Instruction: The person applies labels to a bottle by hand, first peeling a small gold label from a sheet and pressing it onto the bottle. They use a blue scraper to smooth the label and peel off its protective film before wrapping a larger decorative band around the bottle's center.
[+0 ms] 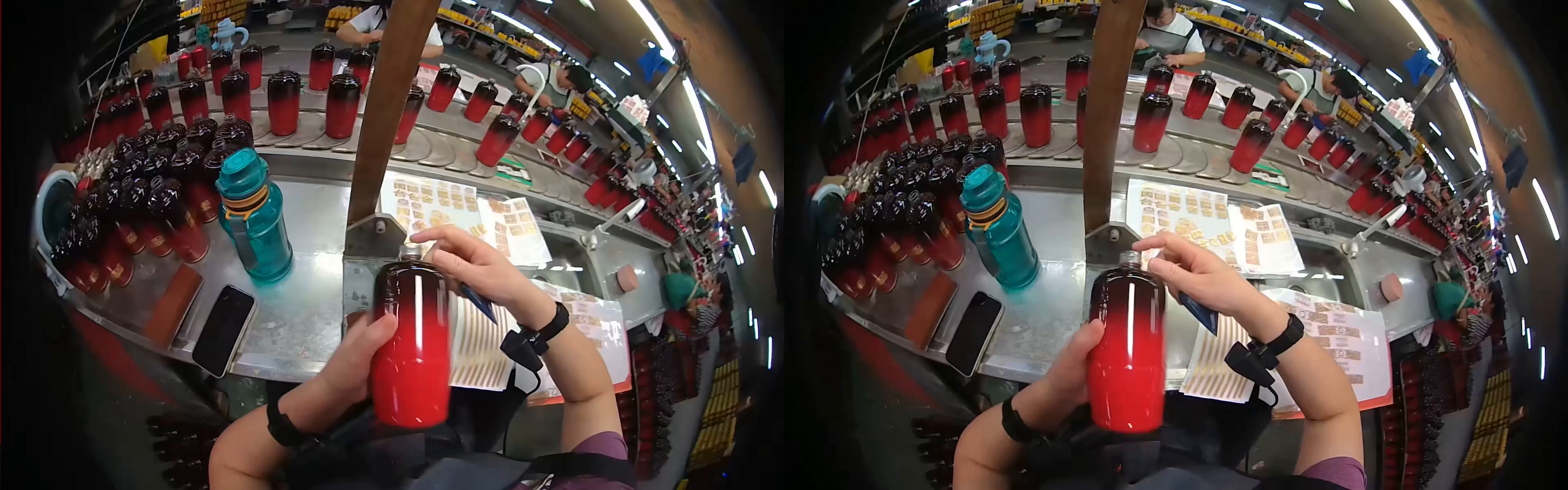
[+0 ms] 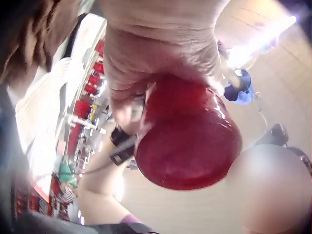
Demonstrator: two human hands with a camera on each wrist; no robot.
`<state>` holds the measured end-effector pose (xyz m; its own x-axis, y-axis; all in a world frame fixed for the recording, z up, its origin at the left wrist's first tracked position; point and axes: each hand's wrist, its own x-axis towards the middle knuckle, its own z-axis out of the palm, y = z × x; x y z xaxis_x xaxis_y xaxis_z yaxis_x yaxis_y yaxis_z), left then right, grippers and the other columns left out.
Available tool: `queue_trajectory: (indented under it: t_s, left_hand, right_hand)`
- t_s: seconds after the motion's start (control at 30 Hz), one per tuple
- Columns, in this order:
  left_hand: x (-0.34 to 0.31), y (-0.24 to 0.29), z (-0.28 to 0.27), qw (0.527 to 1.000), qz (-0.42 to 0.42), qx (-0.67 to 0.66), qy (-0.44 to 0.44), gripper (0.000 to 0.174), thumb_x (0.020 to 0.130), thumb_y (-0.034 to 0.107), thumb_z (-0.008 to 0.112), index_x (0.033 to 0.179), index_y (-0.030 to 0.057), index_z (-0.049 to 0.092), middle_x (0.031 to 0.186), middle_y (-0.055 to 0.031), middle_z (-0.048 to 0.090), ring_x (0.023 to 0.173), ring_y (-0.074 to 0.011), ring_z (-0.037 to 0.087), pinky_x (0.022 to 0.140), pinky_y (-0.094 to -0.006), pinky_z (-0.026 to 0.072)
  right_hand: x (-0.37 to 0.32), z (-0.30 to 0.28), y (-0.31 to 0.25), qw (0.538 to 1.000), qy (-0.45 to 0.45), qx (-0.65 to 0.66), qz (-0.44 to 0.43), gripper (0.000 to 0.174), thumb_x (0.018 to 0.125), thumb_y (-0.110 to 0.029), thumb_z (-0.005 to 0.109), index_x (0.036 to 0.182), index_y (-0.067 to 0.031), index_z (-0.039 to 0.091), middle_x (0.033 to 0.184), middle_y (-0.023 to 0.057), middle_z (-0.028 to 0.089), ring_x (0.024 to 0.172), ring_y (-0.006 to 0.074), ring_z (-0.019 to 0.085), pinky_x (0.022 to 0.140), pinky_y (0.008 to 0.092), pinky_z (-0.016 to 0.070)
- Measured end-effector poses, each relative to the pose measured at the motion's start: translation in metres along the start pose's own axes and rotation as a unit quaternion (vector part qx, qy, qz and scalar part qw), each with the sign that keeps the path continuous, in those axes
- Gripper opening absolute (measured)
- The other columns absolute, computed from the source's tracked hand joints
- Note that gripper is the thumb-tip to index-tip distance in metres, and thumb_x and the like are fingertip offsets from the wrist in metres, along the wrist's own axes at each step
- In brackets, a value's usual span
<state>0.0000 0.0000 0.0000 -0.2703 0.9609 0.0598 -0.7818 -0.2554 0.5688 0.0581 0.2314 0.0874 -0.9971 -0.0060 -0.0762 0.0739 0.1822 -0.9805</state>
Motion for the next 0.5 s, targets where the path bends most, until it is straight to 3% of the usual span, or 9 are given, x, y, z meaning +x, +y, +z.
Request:
queue_trajectory:
  t_s: [0.07, 0.1, 0.17, 0.2, 0.23, 0.33, 0.37, 0.43, 0.5]
  left_hand:
    - [-0.006, 0.021, -0.009, 0.99, 0.012, 0.112, 0.082, 0.059, 0.097, 0.042, 0.062, 0.138, 0.0037, 0.042, 0.123, -0.0167, 0.06, 0.107, -0.0263, 0.066, 0.093, -0.0384, 0.0561]
    - [-0.005, 0.005, -0.002, 0.991, -0.002, 0.091, 0.097, 0.059, 0.097, 0.042, 0.062, 0.138, 0.0037, 0.042, 0.123, -0.0167, 0.06, 0.107, -0.0263, 0.066, 0.093, -0.0384, 0.0561]
    - [0.004, 0.014, -0.005, 0.959, 0.032, 0.221, 0.175, 0.046, 0.1, 0.027, 0.062, 0.134, 0.002, 0.044, 0.118, -0.0113, 0.061, 0.103, -0.0156, 0.063, 0.087, -0.0308, 0.0546]
    - [0.008, 0.016, -0.009, 0.946, 0.042, 0.253, 0.197, 0.047, 0.099, 0.028, 0.064, 0.133, 0.0015, 0.045, 0.118, -0.0118, 0.062, 0.103, -0.0155, 0.063, 0.087, -0.0321, 0.0545]
    - [0.012, 0.017, -0.011, 0.946, 0.039, 0.256, 0.195, 0.047, 0.099, 0.028, 0.064, 0.133, 0.0015, 0.045, 0.118, -0.0118, 0.062, 0.103, -0.0155, 0.063, 0.087, -0.0321, 0.0545]
    - [0.024, 0.017, -0.019, 0.949, 0.036, 0.238, 0.204, 0.047, 0.098, 0.027, 0.065, 0.132, 0.0005, 0.046, 0.117, -0.0126, 0.062, 0.101, -0.0168, 0.063, 0.088, -0.0327, 0.0543]
    - [0.028, 0.016, -0.028, 0.936, 0.051, 0.267, 0.223, 0.047, 0.097, 0.026, 0.066, 0.132, 0.0002, 0.046, 0.117, -0.0128, 0.062, 0.101, -0.0176, 0.064, 0.087, -0.0327, 0.0542]
    - [0.039, 0.017, -0.032, 0.925, 0.068, 0.287, 0.24, 0.047, 0.096, 0.024, 0.067, 0.131, -0.0003, 0.047, 0.117, -0.0131, 0.062, 0.102, -0.019, 0.064, 0.088, -0.0328, 0.054]
    - [0.046, 0.024, -0.031, 0.919, 0.072, 0.3, 0.246, 0.049, 0.096, 0.023, 0.067, 0.133, -0.0001, 0.046, 0.119, -0.0132, 0.062, 0.102, -0.0187, 0.064, 0.088, -0.0331, 0.0541]
  right_hand:
    - [0.005, 0.017, 0.004, 0.997, 0.014, 0.049, 0.051, 0.039, 0.106, -0.03, 0.052, 0.14, -0.0104, 0.053, 0.085, -0.0032, 0.057, 0.067, 0.0032, 0.052, 0.059, 0.0204, 0.0435]
    - [-0.01, 0.019, 0.006, 0.994, 0.005, 0.026, 0.103, 0.043, 0.104, -0.031, 0.056, 0.141, -0.0093, 0.052, 0.089, -0.0012, 0.06, 0.068, 0.0044, 0.054, 0.06, 0.0212, 0.0453]
    - [0.0, 0.026, 0.024, 0.996, 0.007, 0.016, 0.089, 0.051, 0.101, -0.033, 0.061, 0.144, -0.0083, 0.049, 0.093, 0.0005, 0.062, 0.069, 0.006, 0.055, 0.061, 0.0218, 0.0466]
    - [0.009, 0.025, 0.03, 0.996, 0.005, 0.008, 0.093, 0.059, 0.098, -0.032, 0.068, 0.146, -0.0055, 0.046, 0.098, 0.0037, 0.065, 0.08, 0.0088, 0.06, 0.07, 0.0238, 0.0504]
    - [0.013, 0.025, 0.035, 0.996, 0.008, 0.01, 0.092, 0.059, 0.098, -0.032, 0.068, 0.146, -0.0055, 0.046, 0.098, 0.0037, 0.065, 0.08, 0.0088, 0.06, 0.07, 0.0238, 0.0504]
    - [0.024, 0.024, 0.048, 0.994, 0.024, 0.096, 0.055, 0.063, 0.095, -0.026, 0.071, 0.146, 0.0001, 0.044, 0.111, 0.0103, 0.067, 0.105, 0.0143, 0.061, 0.091, 0.0289, 0.0496]
    - [0.03, 0.024, 0.055, 0.993, 0.034, 0.098, 0.056, 0.063, 0.095, -0.026, 0.071, 0.146, 0.0001, 0.044, 0.111, 0.0103, 0.067, 0.105, 0.0143, 0.061, 0.091, 0.0289, 0.0496]
    - [0.037, 0.021, 0.069, 0.993, 0.049, 0.111, 0.013, 0.059, 0.097, -0.02, 0.068, 0.148, -0.0055, 0.043, 0.112, 0.005, 0.064, 0.09, 0.0083, 0.058, 0.074, 0.024, 0.0483]
    - [0.043, 0.019, 0.074, 0.991, 0.053, 0.124, -0.003, 0.058, 0.097, -0.018, 0.068, 0.148, -0.0055, 0.043, 0.118, 0.0062, 0.063, 0.095, 0.0074, 0.059, 0.075, 0.0229, 0.0489]
